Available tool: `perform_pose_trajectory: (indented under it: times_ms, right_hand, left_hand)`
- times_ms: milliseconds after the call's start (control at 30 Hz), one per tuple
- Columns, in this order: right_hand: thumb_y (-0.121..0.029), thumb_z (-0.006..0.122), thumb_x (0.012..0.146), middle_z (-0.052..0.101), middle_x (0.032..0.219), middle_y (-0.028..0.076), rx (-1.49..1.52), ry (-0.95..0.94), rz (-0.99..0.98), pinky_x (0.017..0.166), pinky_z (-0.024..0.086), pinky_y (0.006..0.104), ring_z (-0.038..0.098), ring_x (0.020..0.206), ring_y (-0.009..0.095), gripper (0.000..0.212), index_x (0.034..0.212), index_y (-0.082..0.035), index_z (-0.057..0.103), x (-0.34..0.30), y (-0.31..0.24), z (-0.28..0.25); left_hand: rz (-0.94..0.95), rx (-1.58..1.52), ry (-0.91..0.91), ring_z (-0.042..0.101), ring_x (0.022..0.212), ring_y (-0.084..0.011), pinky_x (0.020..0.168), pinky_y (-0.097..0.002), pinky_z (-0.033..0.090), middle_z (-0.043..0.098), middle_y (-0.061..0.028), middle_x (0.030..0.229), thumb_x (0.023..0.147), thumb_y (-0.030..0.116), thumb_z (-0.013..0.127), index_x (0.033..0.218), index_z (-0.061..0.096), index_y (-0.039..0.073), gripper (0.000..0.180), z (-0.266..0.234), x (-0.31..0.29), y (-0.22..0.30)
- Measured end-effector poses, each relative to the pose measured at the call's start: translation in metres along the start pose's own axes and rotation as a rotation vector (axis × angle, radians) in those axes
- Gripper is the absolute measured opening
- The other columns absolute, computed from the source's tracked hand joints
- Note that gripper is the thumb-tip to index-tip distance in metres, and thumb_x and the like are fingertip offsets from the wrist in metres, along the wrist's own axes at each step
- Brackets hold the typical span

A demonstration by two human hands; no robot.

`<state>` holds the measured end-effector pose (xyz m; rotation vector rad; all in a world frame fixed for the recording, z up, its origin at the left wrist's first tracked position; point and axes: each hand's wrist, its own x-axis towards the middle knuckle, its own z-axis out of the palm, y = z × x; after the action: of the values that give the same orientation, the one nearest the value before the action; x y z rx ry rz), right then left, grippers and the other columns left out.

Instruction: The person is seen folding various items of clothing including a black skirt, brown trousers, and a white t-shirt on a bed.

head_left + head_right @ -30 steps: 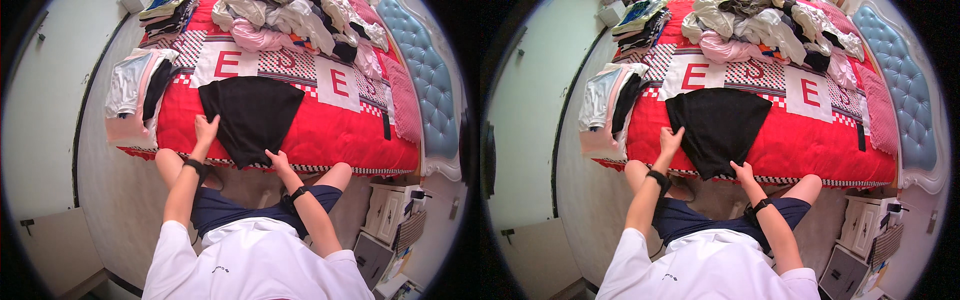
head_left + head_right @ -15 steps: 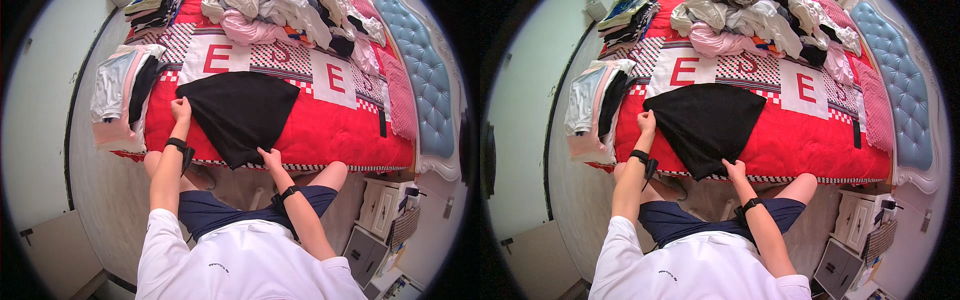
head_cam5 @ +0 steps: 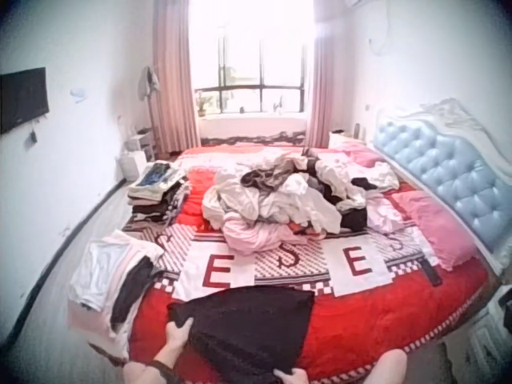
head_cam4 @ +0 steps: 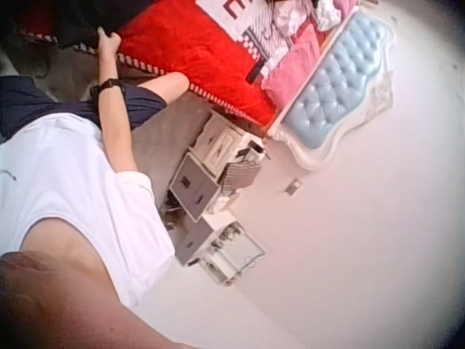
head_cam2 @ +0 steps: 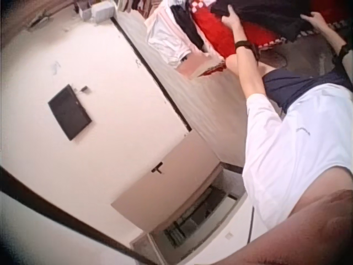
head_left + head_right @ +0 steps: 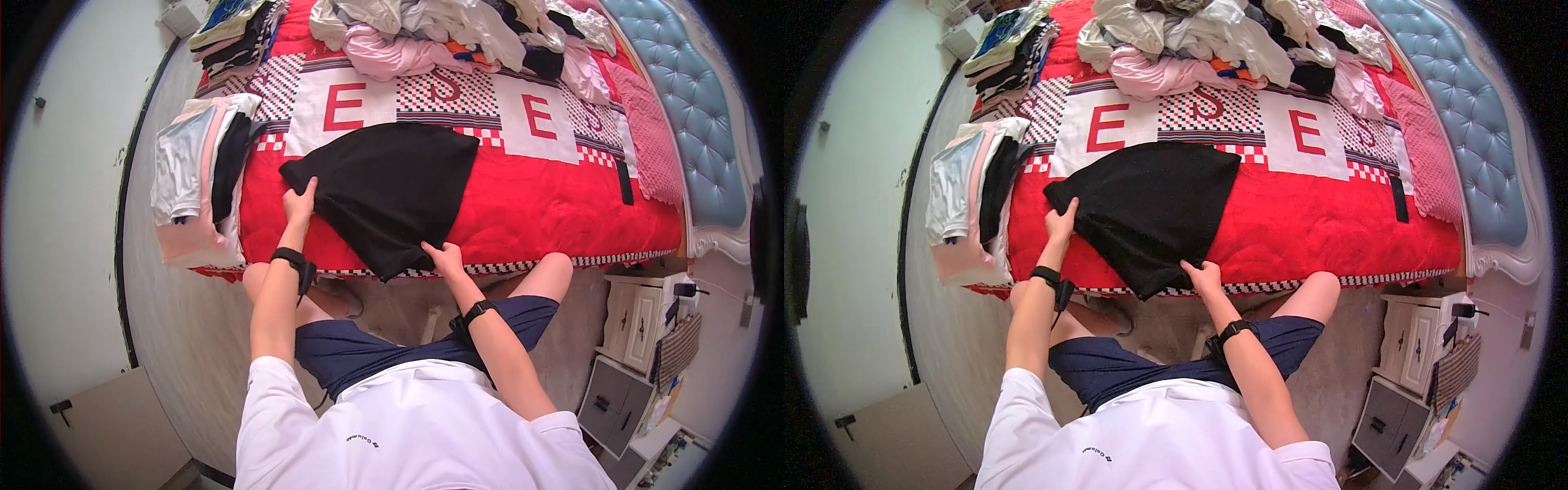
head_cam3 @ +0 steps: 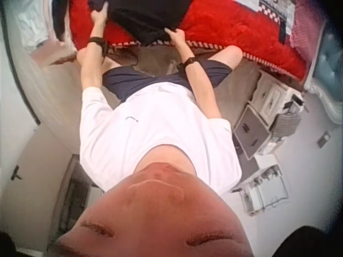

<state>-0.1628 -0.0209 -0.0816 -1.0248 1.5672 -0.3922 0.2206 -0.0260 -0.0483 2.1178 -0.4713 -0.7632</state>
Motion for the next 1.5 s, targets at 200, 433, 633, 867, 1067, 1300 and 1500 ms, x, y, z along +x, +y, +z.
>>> perform_pose_trajectory:
  times_ms: [200,433,633,867,1067,1300,1500]
  right_hand:
    - [-0.034,0.081,0.083,0.067,0.076,0.006,0.049,-0.048,0.061,0.053,0.052,0.0322,0.064,0.061,0.016,0.035,0.086,-0.001,0.069,-0.002,-0.001,-0.008]
    - [-0.036,0.082,0.080,0.070,0.079,0.012,0.243,-0.077,0.072,0.054,0.053,0.0343,0.067,0.063,0.020,0.041,0.085,0.003,0.070,-0.005,0.002,-0.008]
    - [-0.035,0.081,0.083,0.067,0.079,0.007,0.124,-0.066,0.028,0.054,0.050,0.0320,0.062,0.062,0.016,0.037,0.086,0.000,0.068,0.005,0.009,-0.007]
    - [-0.032,0.080,0.083,0.072,0.092,0.009,0.361,-0.079,-0.227,0.072,0.052,0.0350,0.066,0.079,0.018,0.041,0.101,0.005,0.072,0.019,0.010,-0.013]
    - [-0.037,0.081,0.080,0.073,0.101,0.012,0.113,-0.086,-0.211,0.081,0.051,0.0394,0.067,0.090,0.023,0.051,0.106,0.006,0.071,0.010,0.021,-0.006]
    - [-0.036,0.086,0.077,0.073,0.097,0.009,0.218,-0.099,0.037,0.068,0.056,0.0344,0.069,0.083,0.020,0.049,0.108,0.000,0.073,0.026,0.041,-0.003]
    - [-0.019,0.076,0.088,0.072,0.089,0.016,0.365,-0.098,-0.114,0.064,0.058,0.0438,0.069,0.073,0.030,0.030,0.104,0.005,0.069,0.029,0.037,0.008]
  left_hand:
    - [-0.286,-0.220,-0.131,0.070,0.075,-0.0249,0.066,-0.0417,0.061,0.069,-0.0124,0.091,0.077,0.068,0.075,0.099,0.061,-0.005,0.077,0.011,-0.049,-0.007]
    - [-0.155,-0.309,-0.325,0.070,0.077,-0.0209,0.071,-0.0352,0.062,0.070,-0.0111,0.091,0.096,0.022,0.069,0.096,0.065,-0.003,0.025,0.027,-0.099,-0.050]
    - [-0.164,-0.393,-0.253,0.069,0.074,-0.0211,0.066,-0.0346,0.059,0.070,-0.0096,0.090,0.097,0.022,0.065,0.098,0.064,-0.002,0.024,0.035,-0.094,-0.055]
    - [-0.022,-0.176,-0.141,0.070,0.086,-0.0195,0.075,-0.0343,0.056,0.072,-0.0147,0.099,0.075,0.040,0.087,0.099,0.071,-0.007,0.056,0.058,-0.123,0.000]
    - [0.073,-0.115,-0.005,0.071,0.098,-0.0293,0.086,-0.0417,0.054,0.073,-0.0215,0.107,0.071,0.027,0.085,0.106,0.069,-0.009,0.053,0.065,-0.108,-0.053]
    - [-0.011,-0.247,0.042,0.071,0.086,-0.0247,0.077,-0.0404,0.054,0.074,-0.0119,0.095,0.080,0.016,0.079,0.099,0.072,-0.002,0.027,0.073,-0.114,-0.084]
    - [-0.197,-0.460,-0.130,0.064,0.074,-0.0236,0.063,-0.0397,0.053,0.068,-0.0098,0.090,0.086,0.037,0.077,0.099,0.067,-0.002,0.042,0.055,-0.103,-0.077]
